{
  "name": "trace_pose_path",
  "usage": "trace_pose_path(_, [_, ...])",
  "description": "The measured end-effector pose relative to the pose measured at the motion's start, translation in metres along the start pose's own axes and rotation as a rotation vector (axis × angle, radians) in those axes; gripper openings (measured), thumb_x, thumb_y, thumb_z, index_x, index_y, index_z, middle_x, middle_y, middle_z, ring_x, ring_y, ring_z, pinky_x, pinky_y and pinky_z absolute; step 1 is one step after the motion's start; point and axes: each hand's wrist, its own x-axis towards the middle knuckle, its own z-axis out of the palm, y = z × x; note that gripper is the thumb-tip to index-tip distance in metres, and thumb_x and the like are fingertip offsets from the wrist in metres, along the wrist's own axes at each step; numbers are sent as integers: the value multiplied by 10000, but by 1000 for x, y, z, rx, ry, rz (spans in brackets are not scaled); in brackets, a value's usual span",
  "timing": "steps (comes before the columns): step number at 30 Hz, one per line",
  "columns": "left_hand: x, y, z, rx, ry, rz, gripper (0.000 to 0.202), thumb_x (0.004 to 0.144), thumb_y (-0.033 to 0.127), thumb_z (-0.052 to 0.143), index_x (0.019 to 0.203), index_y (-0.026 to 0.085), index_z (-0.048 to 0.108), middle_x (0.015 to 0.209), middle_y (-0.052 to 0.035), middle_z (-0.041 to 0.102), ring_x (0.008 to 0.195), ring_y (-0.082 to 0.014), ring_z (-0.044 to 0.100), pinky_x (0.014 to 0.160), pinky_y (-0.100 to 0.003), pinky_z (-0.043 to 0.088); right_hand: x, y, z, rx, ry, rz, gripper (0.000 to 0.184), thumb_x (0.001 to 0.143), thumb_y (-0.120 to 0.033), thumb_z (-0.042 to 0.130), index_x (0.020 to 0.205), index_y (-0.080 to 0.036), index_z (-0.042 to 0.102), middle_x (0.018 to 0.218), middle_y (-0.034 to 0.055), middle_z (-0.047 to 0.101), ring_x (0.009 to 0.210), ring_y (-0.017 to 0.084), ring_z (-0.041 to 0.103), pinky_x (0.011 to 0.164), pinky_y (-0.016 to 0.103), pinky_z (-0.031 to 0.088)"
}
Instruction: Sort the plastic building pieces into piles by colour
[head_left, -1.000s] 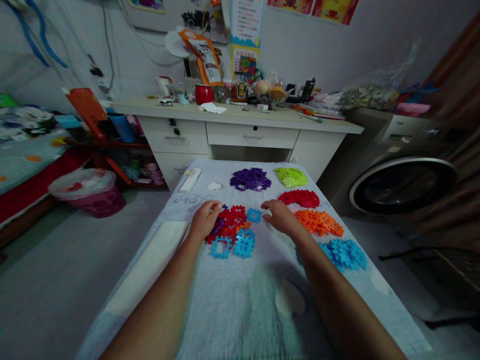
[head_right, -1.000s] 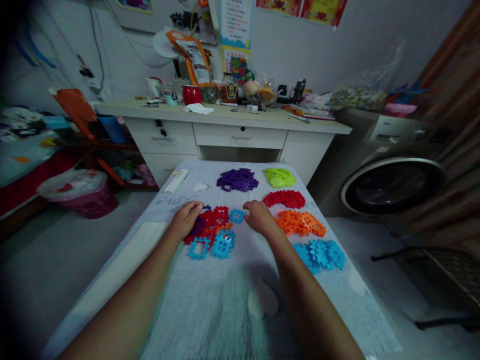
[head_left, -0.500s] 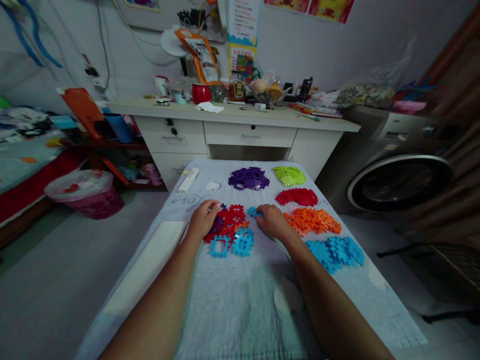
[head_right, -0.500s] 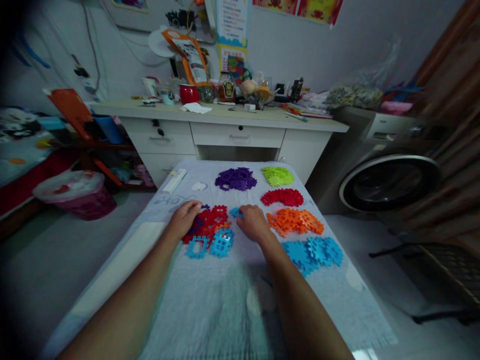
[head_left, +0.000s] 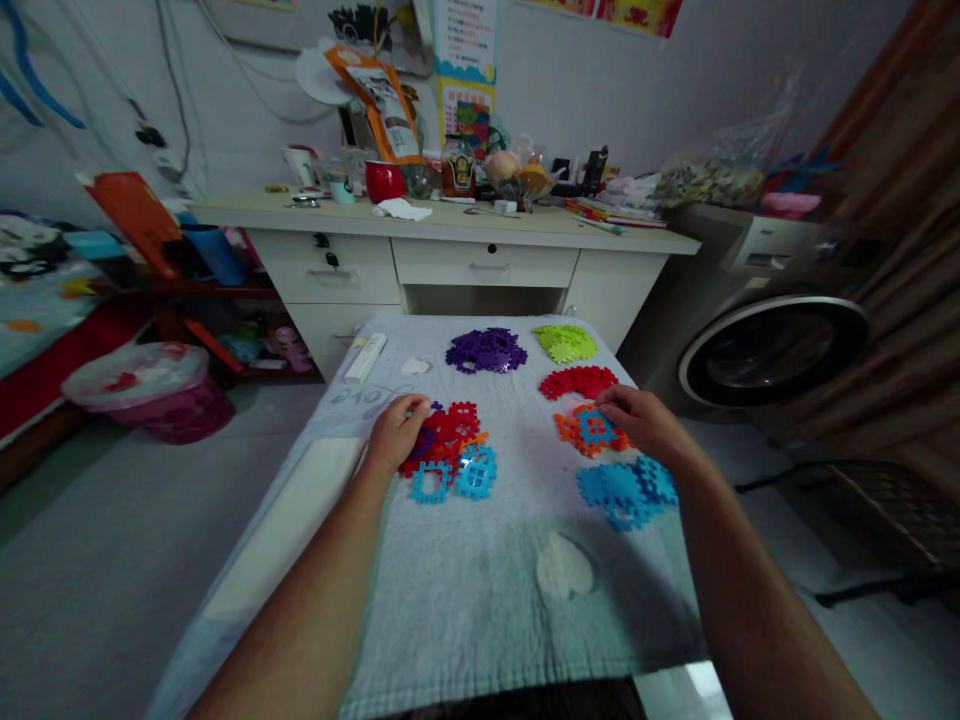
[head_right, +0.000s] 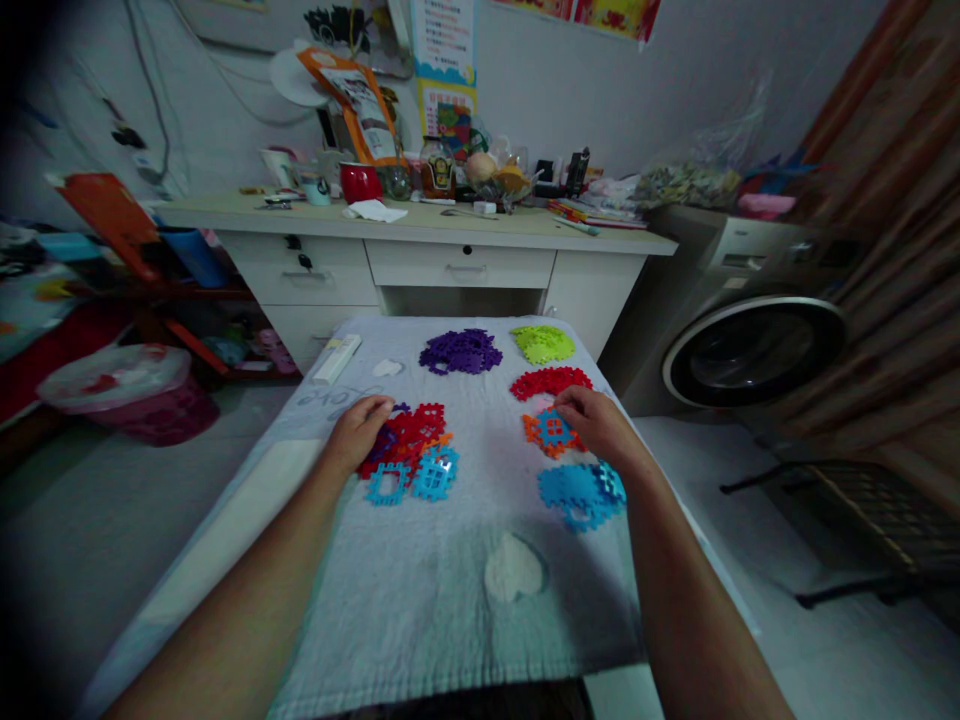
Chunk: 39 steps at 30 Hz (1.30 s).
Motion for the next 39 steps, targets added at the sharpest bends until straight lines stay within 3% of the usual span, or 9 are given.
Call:
trace_pose_path(4, [0, -1, 1, -7, -7, -6, 380, 850, 496, 478, 992, 200, 668, 1046, -59, 700, 1006, -217, 627, 955, -351, 454, -25, 10, -16, 41, -159, 31, 191, 819, -341, 506, 759, -188, 603, 711, 9, 596, 668, 149, 527, 618, 246, 420])
trace_pose_path(10, [1, -4, 1, -8, -5, -19, 389, 844, 503, 484, 988, 196, 676, 1041, -56, 705, 1001, -214, 631, 962, -347, 454, -41, 14, -17, 6, -276, 41, 147, 796, -294, 504, 743, -196, 599, 728, 9, 596, 690, 153, 523, 630, 249, 420])
trace_pose_path(18, [1, -6, 2, -9, 5, -33, 383, 836, 507, 502, 991, 202, 676, 1051, -56, 707, 996, -213, 638, 951, -340, 461, -42, 18, -11, -219, -259, -9, 175, 834, -216, 471, 722, -192, 602, 734, 22, 636, 695, 156, 547, 653, 247, 397])
trace_pose_path(24, [2, -10, 3, -11, -3, -17, 390, 837, 508, 511, 1008, 196, 671, 1067, -68, 702, 1011, -219, 639, 959, -356, 461, -46, 13, -11, -464, -227, 59, 185, 837, -161, 499, 771, -188, 670, 861, 84, 688, 868, 213, 601, 830, 308, 398])
trace_pose_path(29, [1, -10, 3, -17, -5, -19, 385, 835, 507, 523, 1007, 197, 673, 1075, -65, 703, 1002, -216, 642, 964, -352, 459, -57, 8, -9, -467, -195, 16, 210, 825, -181, 551, 969, -196, 703, 1049, 108, 676, 1029, 258, 586, 953, 381, 375])
trace_pose_path(34, [1, -8, 3, -12, -4, -23, 385, 837, 501, 517, 1007, 192, 672, 1066, -66, 699, 1000, -220, 636, 959, -359, 458, -63, -17, 11, -352, -216, -88, 269, 817, -260, 624, 1072, -198, 680, 1138, 108, 653, 1099, 273, 557, 1003, 425, 362])
trace_pose_path(39, [1, -6, 3, -29, -4, -23, 368, 833, 490, 512, 986, 194, 669, 1029, -58, 699, 988, -221, 634, 940, -357, 461, -50, -66, 55, -238, -264, -229, 342, 823, -278, 663, 1143, -162, 643, 1160, 115, 629, 1113, 263, 535, 999, 411, 386])
